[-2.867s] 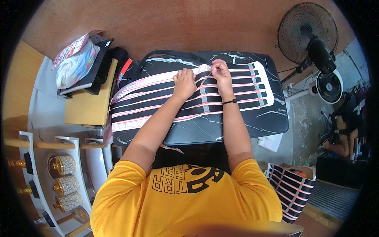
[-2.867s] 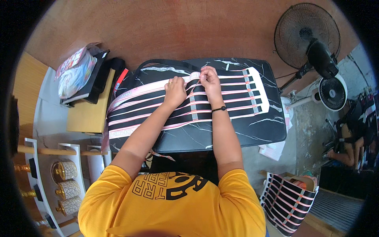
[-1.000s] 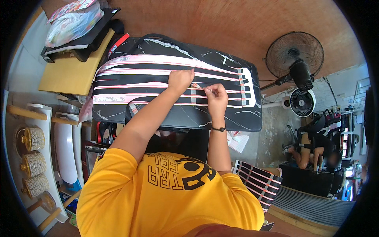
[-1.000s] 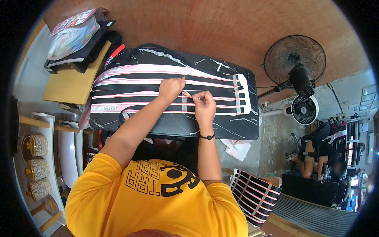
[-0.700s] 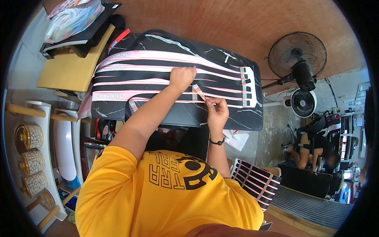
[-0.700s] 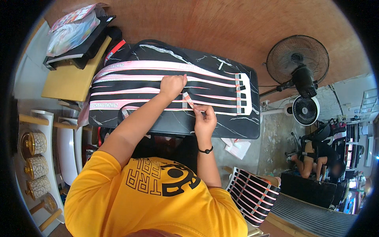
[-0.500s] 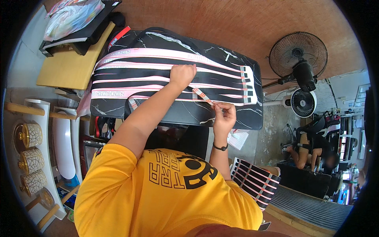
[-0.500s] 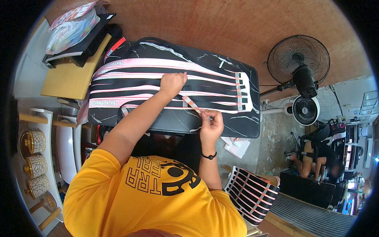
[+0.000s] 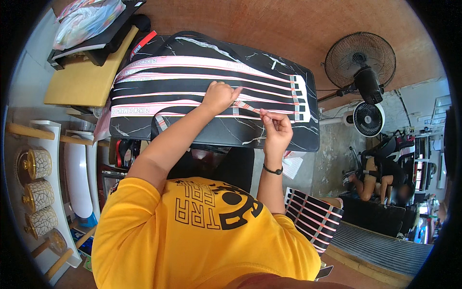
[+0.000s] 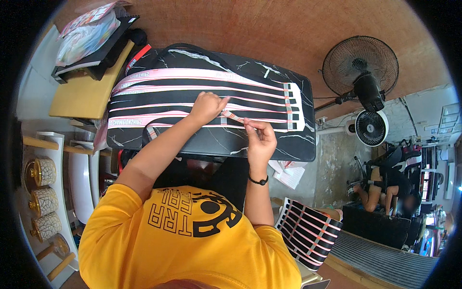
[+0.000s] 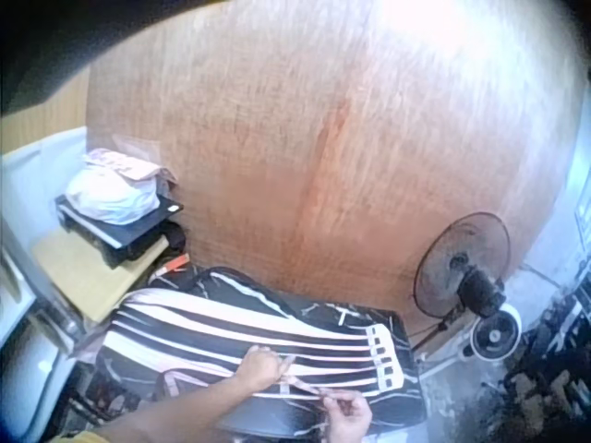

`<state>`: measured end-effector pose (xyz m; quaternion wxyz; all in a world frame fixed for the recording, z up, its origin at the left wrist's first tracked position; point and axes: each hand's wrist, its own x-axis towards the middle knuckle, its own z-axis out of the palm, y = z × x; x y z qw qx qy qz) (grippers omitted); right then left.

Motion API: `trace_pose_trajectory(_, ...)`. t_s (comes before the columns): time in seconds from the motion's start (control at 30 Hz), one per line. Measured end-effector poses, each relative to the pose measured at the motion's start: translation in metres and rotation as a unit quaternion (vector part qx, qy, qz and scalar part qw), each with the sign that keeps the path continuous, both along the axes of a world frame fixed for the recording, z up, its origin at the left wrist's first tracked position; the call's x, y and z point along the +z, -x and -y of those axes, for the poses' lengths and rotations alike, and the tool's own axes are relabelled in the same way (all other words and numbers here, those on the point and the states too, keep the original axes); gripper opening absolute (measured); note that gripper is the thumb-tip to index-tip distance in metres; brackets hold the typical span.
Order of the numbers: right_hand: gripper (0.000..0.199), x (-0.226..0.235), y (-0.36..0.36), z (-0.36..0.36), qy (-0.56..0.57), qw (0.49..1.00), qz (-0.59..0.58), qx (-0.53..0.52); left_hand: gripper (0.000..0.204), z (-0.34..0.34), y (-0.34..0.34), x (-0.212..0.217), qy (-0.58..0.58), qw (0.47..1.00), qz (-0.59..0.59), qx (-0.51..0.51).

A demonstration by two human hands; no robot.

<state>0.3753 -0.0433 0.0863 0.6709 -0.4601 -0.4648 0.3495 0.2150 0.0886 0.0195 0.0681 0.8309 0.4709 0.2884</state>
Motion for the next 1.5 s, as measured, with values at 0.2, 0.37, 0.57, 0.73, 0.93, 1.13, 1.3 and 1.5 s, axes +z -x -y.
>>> trace_pose_trajectory(0.2,0.007,-0.002,0.005,0.046,0.009,0.996,0.085,-0.023,0.044,-0.004,-0.003,-0.016,-0.032,0.999,-0.025,0.019)
trace_pose_trajectory(0.37,0.007,-0.008,0.007,0.062,0.023,0.998,0.049,-0.04,0.045,-0.005,-0.006,-0.021,-0.056,0.998,-0.022,0.034)
trace_pose_trajectory(0.57,0.009,0.002,-0.014,0.077,0.028,0.998,0.013,-0.047,0.045,-0.004,-0.005,-0.013,-0.02,0.997,0.06,0.036)
trace_pose_trajectory(0.73,0.009,0.003,-0.014,0.072,0.052,0.998,-0.042,-0.011,0.04,0.005,0.007,0.009,-0.05,0.981,0.184,-0.04)
trace_pose_trajectory(0.93,0.01,0.007,-0.01,0.059,0.003,0.997,-0.065,-0.041,0.05,0.037,0.001,0.002,0.005,1.0,0.015,0.006)
trace_pose_trajectory(1.13,0.011,-0.003,-0.023,0.085,0.01,0.997,-0.035,-0.062,0.039,0.034,-0.005,-0.016,-0.039,0.998,-0.031,0.034)
trace_pose_trajectory(1.3,0.009,-0.022,-0.03,0.118,0.075,0.994,-0.059,-0.048,0.042,0.031,-0.005,-0.021,-0.055,0.998,-0.017,0.04)
trace_pose_trajectory(1.5,0.011,-0.066,-0.019,0.136,0.076,0.985,-0.147,-0.041,0.05,0.025,-0.003,-0.017,0.012,0.998,0.048,0.029)
